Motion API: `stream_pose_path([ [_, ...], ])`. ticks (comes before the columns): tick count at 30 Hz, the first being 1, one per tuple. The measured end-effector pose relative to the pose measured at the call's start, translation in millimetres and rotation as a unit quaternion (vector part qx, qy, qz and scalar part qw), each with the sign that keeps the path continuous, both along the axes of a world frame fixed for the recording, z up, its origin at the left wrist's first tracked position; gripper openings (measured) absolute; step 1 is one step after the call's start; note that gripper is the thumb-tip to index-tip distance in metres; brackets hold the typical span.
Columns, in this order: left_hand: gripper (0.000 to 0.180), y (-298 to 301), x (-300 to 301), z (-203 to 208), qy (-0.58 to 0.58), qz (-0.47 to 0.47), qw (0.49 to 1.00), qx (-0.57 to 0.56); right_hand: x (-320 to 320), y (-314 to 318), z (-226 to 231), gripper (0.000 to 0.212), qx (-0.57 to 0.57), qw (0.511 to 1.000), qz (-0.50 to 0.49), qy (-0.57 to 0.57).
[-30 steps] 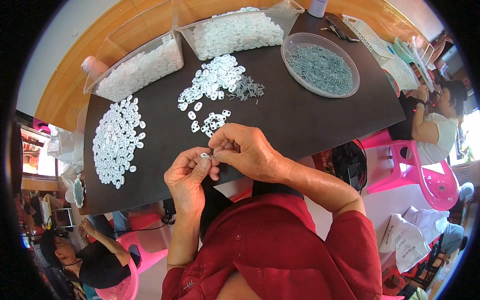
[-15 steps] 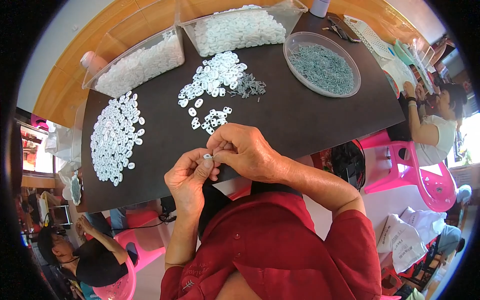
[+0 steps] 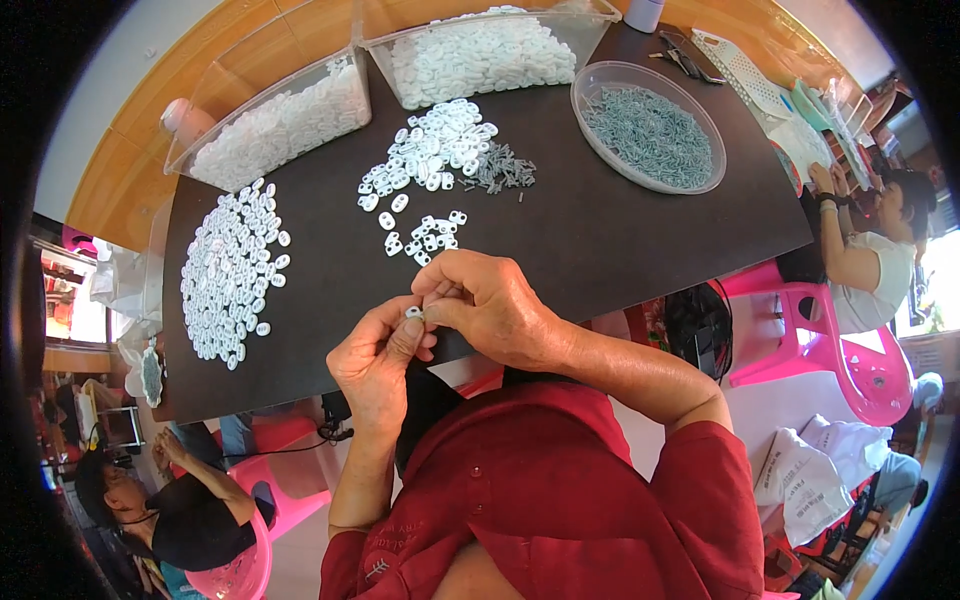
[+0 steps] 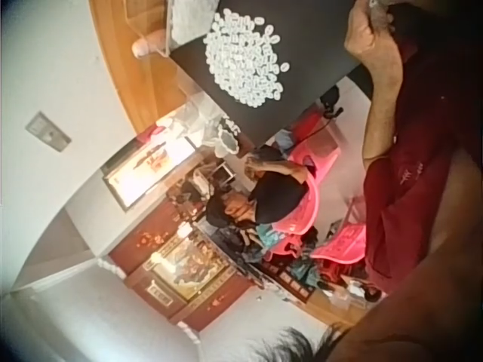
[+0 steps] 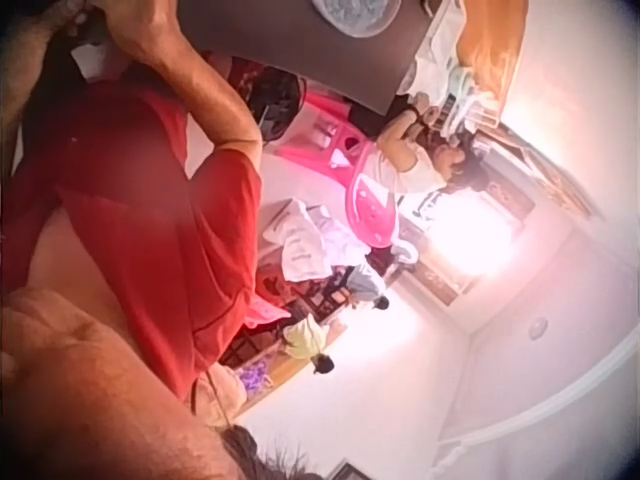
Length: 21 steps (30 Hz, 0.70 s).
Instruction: Assembling small white plastic parts at a workshop table.
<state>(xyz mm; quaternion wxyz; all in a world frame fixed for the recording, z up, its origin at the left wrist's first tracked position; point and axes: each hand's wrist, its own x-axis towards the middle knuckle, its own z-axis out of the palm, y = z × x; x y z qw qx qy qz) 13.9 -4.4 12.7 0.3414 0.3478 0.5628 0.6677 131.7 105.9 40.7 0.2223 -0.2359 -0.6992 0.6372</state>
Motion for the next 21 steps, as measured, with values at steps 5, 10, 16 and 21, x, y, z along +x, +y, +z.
stream_pose_path([
  [5, 0.017, 0.1, -1.0, 3.3, -0.009, -0.007, 1.000, -0.017, 1.1, -0.4, -3.1, 0.014, 0.017, 1.000, -0.014, 0.016],
  [10, 0.017, 0.3, 0.8, 1.2, -0.003, -0.006, 1.000, -0.021, 2.4, -1.4, -3.7, 0.015, 0.078, 0.997, -0.014, -0.013],
  [16, 0.016, 0.7, 5.6, -8.0, 0.102, 0.017, 0.995, -0.011, 2.5, -0.4, -8.7, 0.016, 0.034, 0.999, 0.000, -0.028],
  [21, 0.016, 7.4, 3.3, -4.4, 0.181, 0.049, 0.981, 0.048, 3.0, -0.9, -12.7, 0.021, 0.016, 1.000, -0.017, 0.001],
])
